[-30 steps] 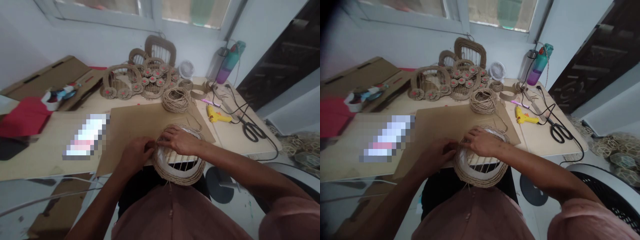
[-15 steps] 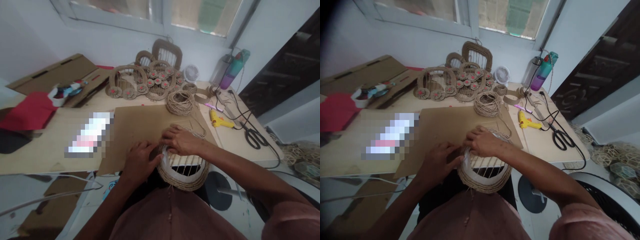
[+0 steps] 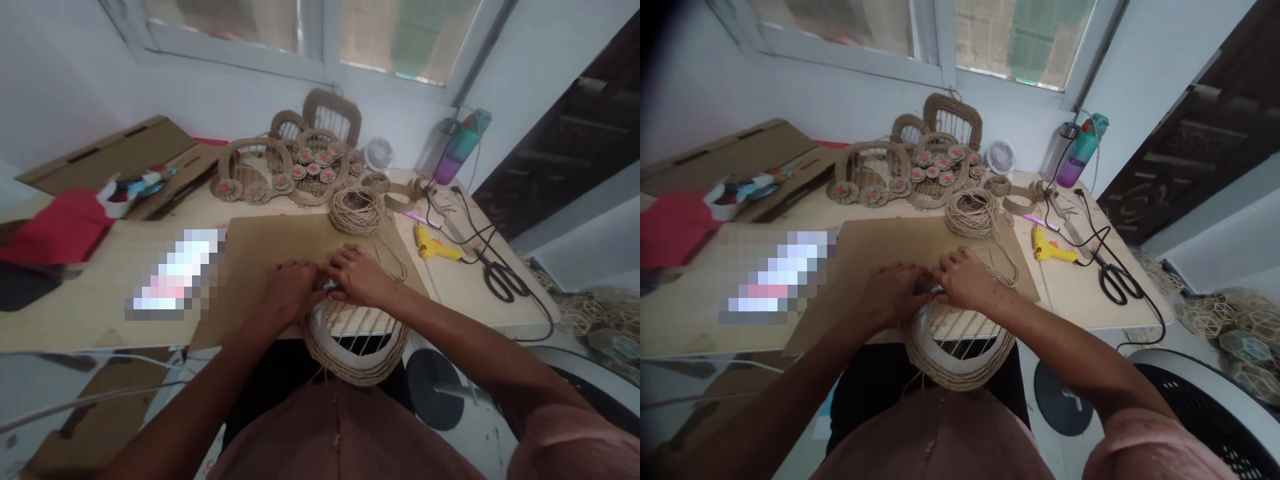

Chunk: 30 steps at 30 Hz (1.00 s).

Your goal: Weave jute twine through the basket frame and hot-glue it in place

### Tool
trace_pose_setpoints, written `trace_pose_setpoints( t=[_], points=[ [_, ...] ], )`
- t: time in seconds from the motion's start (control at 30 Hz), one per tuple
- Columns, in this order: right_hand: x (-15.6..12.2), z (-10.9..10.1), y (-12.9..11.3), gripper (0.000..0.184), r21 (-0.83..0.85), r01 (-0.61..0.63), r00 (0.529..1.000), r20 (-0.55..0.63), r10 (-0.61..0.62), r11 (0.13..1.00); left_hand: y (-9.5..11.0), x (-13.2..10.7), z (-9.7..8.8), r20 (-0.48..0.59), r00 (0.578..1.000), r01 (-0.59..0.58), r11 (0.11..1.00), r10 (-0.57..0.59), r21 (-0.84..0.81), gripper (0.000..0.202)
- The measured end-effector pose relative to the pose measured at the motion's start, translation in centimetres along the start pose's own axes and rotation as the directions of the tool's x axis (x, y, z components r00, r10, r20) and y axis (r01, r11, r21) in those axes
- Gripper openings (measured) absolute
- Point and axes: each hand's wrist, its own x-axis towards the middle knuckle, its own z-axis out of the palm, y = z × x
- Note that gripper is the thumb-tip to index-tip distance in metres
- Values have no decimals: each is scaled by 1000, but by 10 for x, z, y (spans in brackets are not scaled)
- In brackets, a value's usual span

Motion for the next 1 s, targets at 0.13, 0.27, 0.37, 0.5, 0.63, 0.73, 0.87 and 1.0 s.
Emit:
trace_pose_setpoints(
  t=[0.13, 0.27, 0.37, 0.5, 0.63, 0.73, 0.87, 1.0],
  points=[
    [5, 3, 2, 41, -28, -81, 996, -26, 80, 996, 0, 13, -7, 19, 1000, -2, 998, 1, 58, 28],
    [10, 7, 13, 35, -46, -213, 976, -46, 211, 976, -1, 26, -11, 5, 1000, 29, 998, -29, 61, 27],
    [10, 9, 22, 37, -11, -203, 979, -21, 203, 979, -1, 30, -9, 8, 1000, 12, 998, -12, 66, 27],
    [6, 14, 29, 33, 32, -164, 986, -9, 165, 986, 1, 27, -2, -27, 1000, -4, 998, 6, 68, 28],
    [3, 21, 27, 23, 48, -168, 983, -63, 170, 985, 3, 23, 6, -39, 999, 0, 999, 1, 34, 30],
    [1, 25, 23, 22, 65, -167, 980, -101, 173, 984, 5, 21, 8, -43, 999, 1, 1000, 1, 31, 31],
    [1, 26, 21, 22, 53, -156, 981, -112, 161, 986, 9, 19, 6, -35, 999, -3, 998, 5, 56, 33],
    [2, 27, 21, 22, 77, -137, 983, -110, 145, 988, 13, 19, 4, -34, 999, 6, 997, -4, 75, 34]
  ],
)
